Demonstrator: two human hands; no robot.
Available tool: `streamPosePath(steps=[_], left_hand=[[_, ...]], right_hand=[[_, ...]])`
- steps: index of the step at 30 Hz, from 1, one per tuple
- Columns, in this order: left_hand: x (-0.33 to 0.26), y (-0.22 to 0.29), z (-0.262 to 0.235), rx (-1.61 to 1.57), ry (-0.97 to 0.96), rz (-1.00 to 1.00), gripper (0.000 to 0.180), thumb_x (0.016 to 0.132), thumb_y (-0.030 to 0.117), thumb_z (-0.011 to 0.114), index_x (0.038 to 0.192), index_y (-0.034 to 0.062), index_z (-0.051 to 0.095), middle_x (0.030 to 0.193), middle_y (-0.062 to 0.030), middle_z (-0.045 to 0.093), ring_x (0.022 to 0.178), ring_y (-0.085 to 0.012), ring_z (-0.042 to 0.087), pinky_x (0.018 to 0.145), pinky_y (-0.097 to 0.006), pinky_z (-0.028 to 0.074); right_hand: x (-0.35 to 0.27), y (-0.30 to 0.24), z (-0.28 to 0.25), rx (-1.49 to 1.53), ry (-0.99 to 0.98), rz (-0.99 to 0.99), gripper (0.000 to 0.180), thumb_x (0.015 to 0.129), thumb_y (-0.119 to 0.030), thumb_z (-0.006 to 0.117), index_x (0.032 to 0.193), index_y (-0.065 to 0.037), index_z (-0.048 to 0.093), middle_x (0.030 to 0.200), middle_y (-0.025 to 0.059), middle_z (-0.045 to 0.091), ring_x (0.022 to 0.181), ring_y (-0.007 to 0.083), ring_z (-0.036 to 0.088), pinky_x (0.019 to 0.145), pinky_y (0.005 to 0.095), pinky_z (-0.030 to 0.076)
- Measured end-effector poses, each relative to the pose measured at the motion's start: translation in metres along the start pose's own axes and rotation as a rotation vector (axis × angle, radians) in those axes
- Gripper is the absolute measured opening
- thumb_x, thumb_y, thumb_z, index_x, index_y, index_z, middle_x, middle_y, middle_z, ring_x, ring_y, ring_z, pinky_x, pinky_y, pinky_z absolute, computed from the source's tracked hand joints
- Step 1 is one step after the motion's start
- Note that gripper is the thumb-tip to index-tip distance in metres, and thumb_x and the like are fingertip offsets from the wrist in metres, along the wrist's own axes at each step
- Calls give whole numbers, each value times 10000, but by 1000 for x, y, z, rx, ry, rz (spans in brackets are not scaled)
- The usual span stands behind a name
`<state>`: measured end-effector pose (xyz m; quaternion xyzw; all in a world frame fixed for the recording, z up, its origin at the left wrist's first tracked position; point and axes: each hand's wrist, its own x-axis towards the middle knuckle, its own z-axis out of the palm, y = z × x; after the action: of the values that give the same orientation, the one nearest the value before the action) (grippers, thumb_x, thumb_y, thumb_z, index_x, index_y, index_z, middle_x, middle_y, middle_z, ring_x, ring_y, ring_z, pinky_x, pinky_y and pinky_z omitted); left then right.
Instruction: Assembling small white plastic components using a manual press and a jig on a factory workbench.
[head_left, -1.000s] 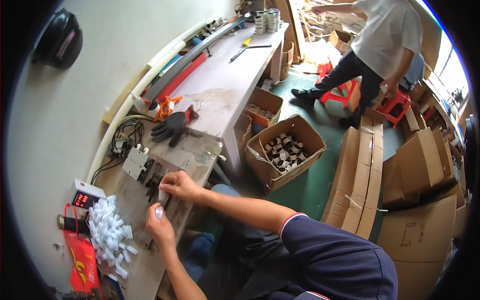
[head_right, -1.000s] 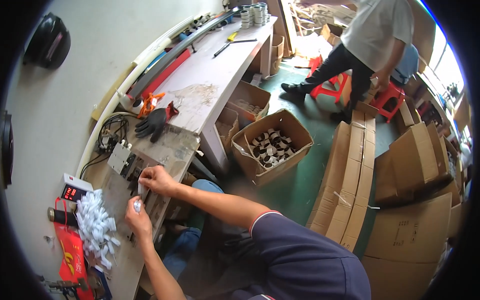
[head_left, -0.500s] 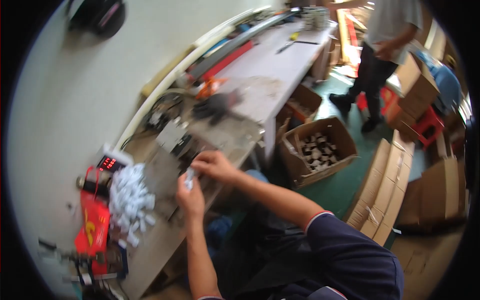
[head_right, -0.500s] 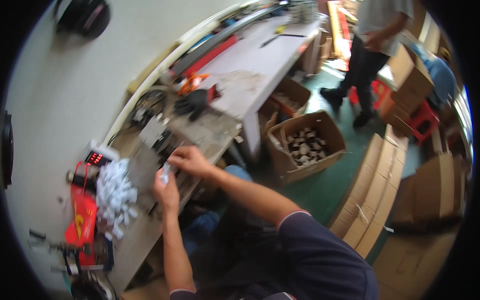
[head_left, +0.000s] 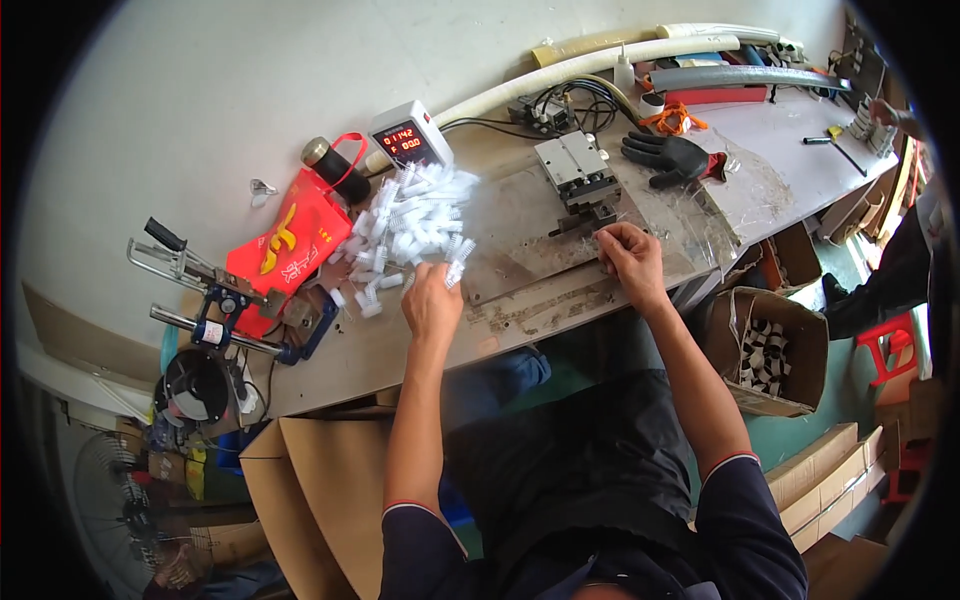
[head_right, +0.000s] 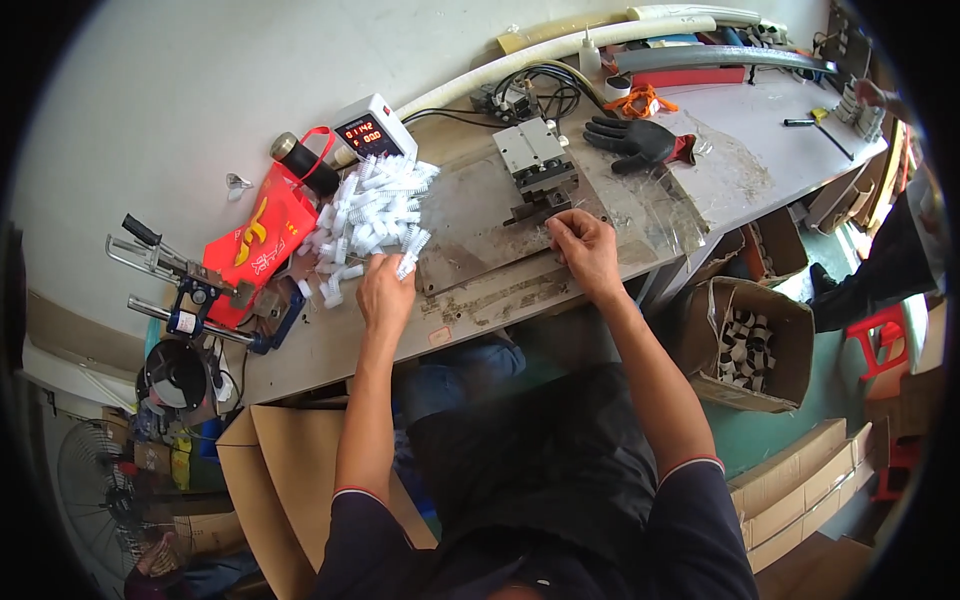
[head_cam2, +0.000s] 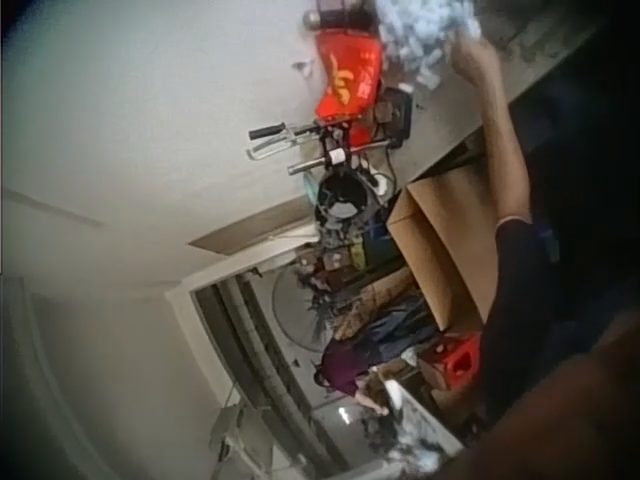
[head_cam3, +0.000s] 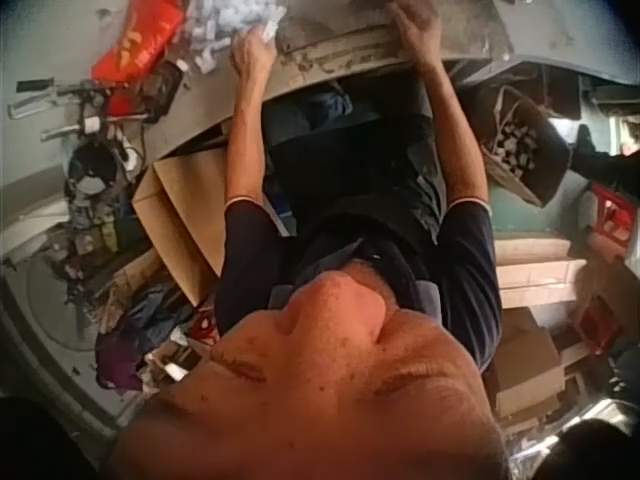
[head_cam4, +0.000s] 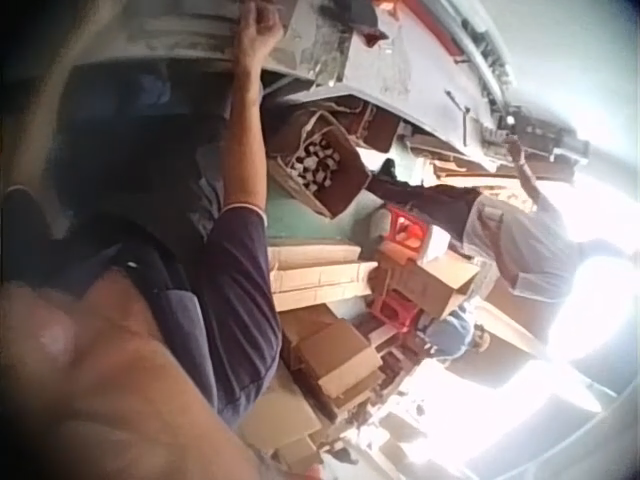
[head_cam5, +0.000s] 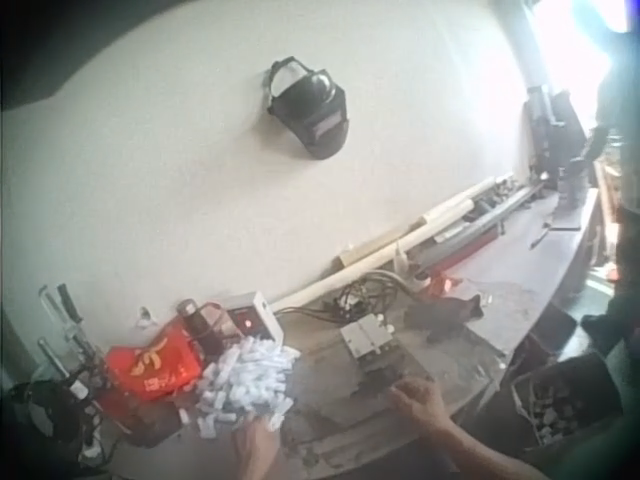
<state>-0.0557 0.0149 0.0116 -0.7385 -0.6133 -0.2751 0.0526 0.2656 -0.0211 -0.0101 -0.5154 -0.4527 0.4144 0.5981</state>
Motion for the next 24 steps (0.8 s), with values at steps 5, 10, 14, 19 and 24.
streamPosePath(steps=[5,10,14,19,24], left_hand=[[2,-7,20,106,-64,32,208,865,90,700,1072,78,682,1028,-138,656,914,-381,686,793,-501,551],[7,-7,19,-26,79,-85,246,879,85,698,1121,66,663,1067,-159,681,972,-400,679,819,-503,540],[12,-7,21,-208,236,-172,281,889,128,743,1137,14,672,974,-139,733,951,-340,701,847,-438,531],[1,66,22,-1169,-135,-660,213,891,123,786,1064,17,722,805,4,685,697,-103,614,602,-266,465],[-23,132,23,-1262,-257,-653,205,893,108,814,1045,48,689,758,53,606,509,-3,408,416,-206,249]], right_hand=[[-2,1,-1,-22,30,-11,206,1001,-196,682,982,7,711,717,-11,627,583,42,510,539,226,416],[-1,4,-3,-8,22,-17,208,999,-195,686,975,10,704,713,-10,622,585,42,502,543,227,412],[-1,1,0,-51,11,-16,198,993,-179,689,981,18,700,733,-10,628,621,43,510,569,231,419],[-10,-4,12,-68,-33,-45,183,978,-149,685,989,32,712,789,1,660,708,63,554,630,252,448],[-24,-19,35,-80,-156,-22,250,960,-205,697,989,39,744,800,15,687,686,82,574,615,267,462]])
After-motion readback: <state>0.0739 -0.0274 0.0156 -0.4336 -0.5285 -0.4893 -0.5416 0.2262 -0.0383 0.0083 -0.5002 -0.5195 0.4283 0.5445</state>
